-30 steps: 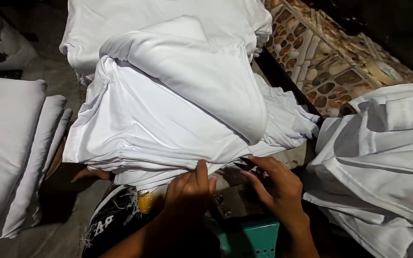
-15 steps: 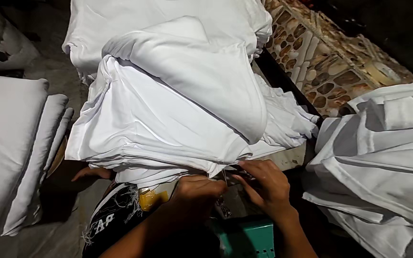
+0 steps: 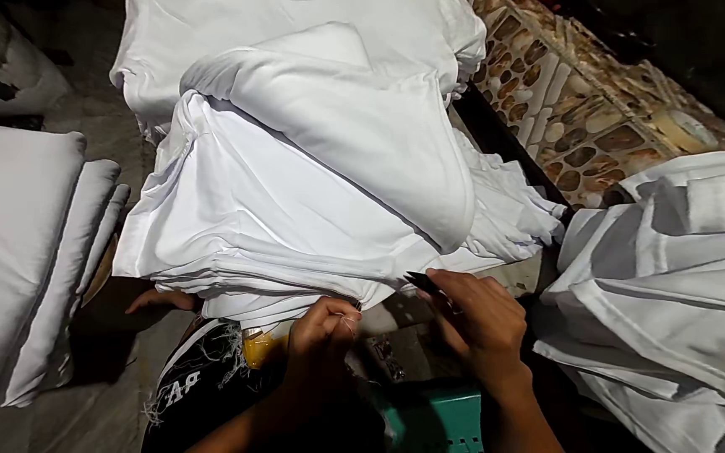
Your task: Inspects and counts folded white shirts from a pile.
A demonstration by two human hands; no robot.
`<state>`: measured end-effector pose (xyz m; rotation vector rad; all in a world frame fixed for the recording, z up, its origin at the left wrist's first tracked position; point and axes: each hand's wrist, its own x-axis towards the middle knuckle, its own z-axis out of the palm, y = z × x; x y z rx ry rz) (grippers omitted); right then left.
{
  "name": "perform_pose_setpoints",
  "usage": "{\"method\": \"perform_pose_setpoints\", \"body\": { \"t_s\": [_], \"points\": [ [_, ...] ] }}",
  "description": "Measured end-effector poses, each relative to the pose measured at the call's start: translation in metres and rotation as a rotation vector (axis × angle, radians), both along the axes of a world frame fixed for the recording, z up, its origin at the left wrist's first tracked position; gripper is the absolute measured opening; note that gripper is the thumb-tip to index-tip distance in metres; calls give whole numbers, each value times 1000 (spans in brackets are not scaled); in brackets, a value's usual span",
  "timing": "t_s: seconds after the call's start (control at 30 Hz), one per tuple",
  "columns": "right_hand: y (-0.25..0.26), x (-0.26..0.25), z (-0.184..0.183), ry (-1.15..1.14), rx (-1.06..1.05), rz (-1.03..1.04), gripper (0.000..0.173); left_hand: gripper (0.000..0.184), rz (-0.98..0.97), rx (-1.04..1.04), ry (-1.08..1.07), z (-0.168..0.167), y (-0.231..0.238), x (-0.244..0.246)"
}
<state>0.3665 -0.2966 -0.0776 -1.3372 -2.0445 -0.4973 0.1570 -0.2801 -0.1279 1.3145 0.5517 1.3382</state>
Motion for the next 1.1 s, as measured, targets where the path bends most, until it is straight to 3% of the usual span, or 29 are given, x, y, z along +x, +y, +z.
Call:
{"method": "perform_pose_setpoints", "body": {
  "t_s": [0.1, 0.2, 0.27, 0.33, 0.57, 0.67, 0.83, 0.9, 1.03, 1.1],
  "points": [
    [-10, 0, -3, -13, -54, 51, 23, 17, -110, -351, -126, 4, -12, 0],
    [-12, -9, -8, -31, -71, 88, 20, 23, -174, -522, -208, 10, -17, 2],
    [-11, -13, -11, -45, -66, 104, 18, 19, -159, -419, -146, 9, -17, 1],
    [-8, -16, -11, -57, -61, 123, 18, 14, -62, -167, 7, 3, -19, 0],
    [3, -24, -9, -78, -21, 87, 20, 21, 138, 396, 297, -6, -10, -3],
    [10, -18, -5, -48, 15, -13, 23, 18, 176, 502, 378, -9, -13, -6],
    [7, -17, -9, 38, -150, 153, 28, 17, 135, 632, 428, -24, -20, -19],
    [15, -16, -17, 35, -111, 185, 24, 18, 107, 621, 438, -26, -25, -23],
    [25, -10, 4, 266, -49, 131, 19, 14, 127, 612, 703, -21, -35, -21],
    [31, -8, 17, 447, -85, 130, 14, 26, 117, 667, 788, -22, -36, -21]
  ]
}}
